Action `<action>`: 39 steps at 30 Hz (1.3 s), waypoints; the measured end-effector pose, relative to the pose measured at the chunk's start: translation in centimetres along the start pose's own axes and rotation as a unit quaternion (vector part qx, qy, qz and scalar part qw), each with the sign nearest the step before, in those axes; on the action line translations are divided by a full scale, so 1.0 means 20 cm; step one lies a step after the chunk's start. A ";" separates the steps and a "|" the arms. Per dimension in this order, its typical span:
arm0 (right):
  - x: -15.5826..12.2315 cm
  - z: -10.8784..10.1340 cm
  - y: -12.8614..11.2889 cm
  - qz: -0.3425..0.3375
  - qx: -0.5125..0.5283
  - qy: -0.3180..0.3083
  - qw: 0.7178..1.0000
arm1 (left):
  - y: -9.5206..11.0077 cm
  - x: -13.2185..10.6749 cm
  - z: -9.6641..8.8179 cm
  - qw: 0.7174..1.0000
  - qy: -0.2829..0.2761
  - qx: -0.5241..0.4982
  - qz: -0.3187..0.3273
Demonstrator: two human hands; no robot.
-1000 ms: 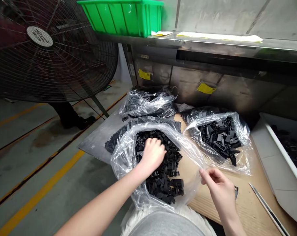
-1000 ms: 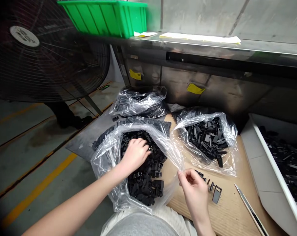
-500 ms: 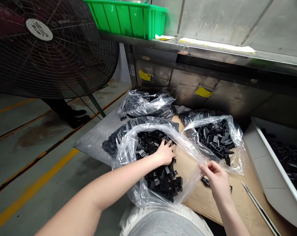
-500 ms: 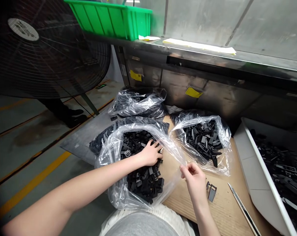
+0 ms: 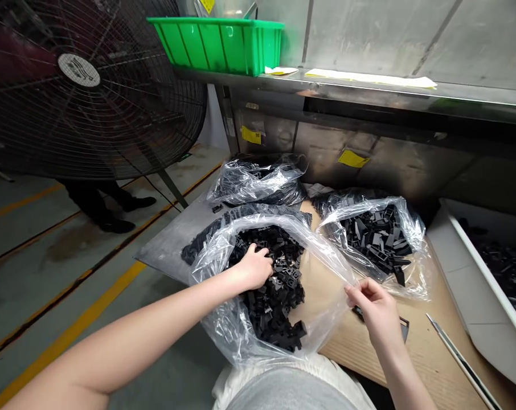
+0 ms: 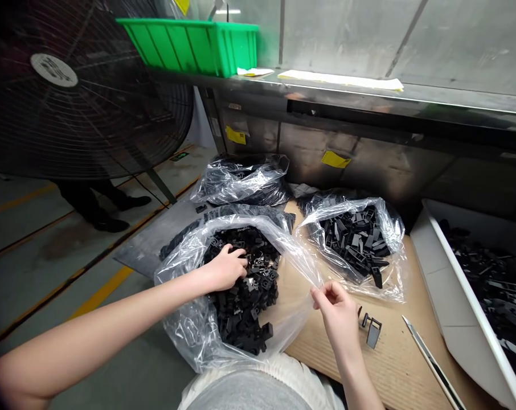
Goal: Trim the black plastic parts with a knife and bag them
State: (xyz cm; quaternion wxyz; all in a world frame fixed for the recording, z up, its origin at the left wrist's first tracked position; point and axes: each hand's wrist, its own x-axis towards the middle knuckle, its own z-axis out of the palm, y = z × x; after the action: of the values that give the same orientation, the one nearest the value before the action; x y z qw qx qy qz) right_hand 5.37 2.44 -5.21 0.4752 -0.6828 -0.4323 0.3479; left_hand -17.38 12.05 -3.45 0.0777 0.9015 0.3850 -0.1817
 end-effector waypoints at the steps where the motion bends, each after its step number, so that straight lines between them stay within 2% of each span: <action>1: -0.01 0.00 -0.01 0.000 0.000 -0.003 1.000 | -0.01 -0.02 -0.02 1.000 -0.004 0.000 -0.011; 6: -0.04 0.01 -0.05 0.001 0.001 -0.017 1.000 | -0.13 0.00 -0.10 0.998 0.017 -0.034 -0.055; 10: -0.03 0.02 -0.07 -0.005 0.001 -0.024 1.000 | -0.19 0.13 -0.09 0.986 0.104 -0.067 -0.111; 14: 0.00 0.03 -0.06 -0.010 0.001 -0.025 1.000 | -0.07 0.27 0.02 0.961 0.177 -0.071 -0.202; 17: 0.01 0.04 -0.05 -0.013 0.002 -0.026 1.000 | 0.06 0.31 0.12 0.953 0.195 -0.075 -0.220; 21: 0.02 0.06 -0.05 -0.016 0.003 -0.035 0.999 | 0.18 0.26 0.18 0.959 0.201 -0.085 -0.181; 26: 0.01 0.08 -0.04 -0.017 0.003 -0.044 0.999 | 0.23 0.13 0.17 0.971 0.192 -0.115 -0.085; 28: 0.00 0.08 -0.04 -0.017 0.000 -0.042 0.999 | 0.21 0.10 0.14 0.972 0.184 -0.135 -0.047; 31: -0.03 0.07 -0.03 -0.015 -0.009 -0.032 0.999 | 0.11 0.10 0.08 0.969 0.181 -0.167 -0.022; 33: -0.04 0.05 -0.03 -0.015 -0.015 -0.023 1.000 | 0.02 0.14 0.06 0.963 0.193 -0.178 -0.055; 36: -0.03 0.04 -0.02 -0.019 -0.021 -0.008 1.000 | -0.07 0.23 0.06 0.949 0.217 -0.172 -0.150; 39: 0.02 0.02 -0.02 -0.024 -0.027 0.023 0.999 | -0.03 0.33 0.11 0.942 0.222 -0.165 -0.189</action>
State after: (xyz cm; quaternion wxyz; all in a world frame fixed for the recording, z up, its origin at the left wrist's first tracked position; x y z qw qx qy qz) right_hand 5.12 3.09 -5.04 0.4748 -0.6925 -0.4470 0.3085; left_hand -14.22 16.30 -8.03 0.1020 0.8044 0.5801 0.0777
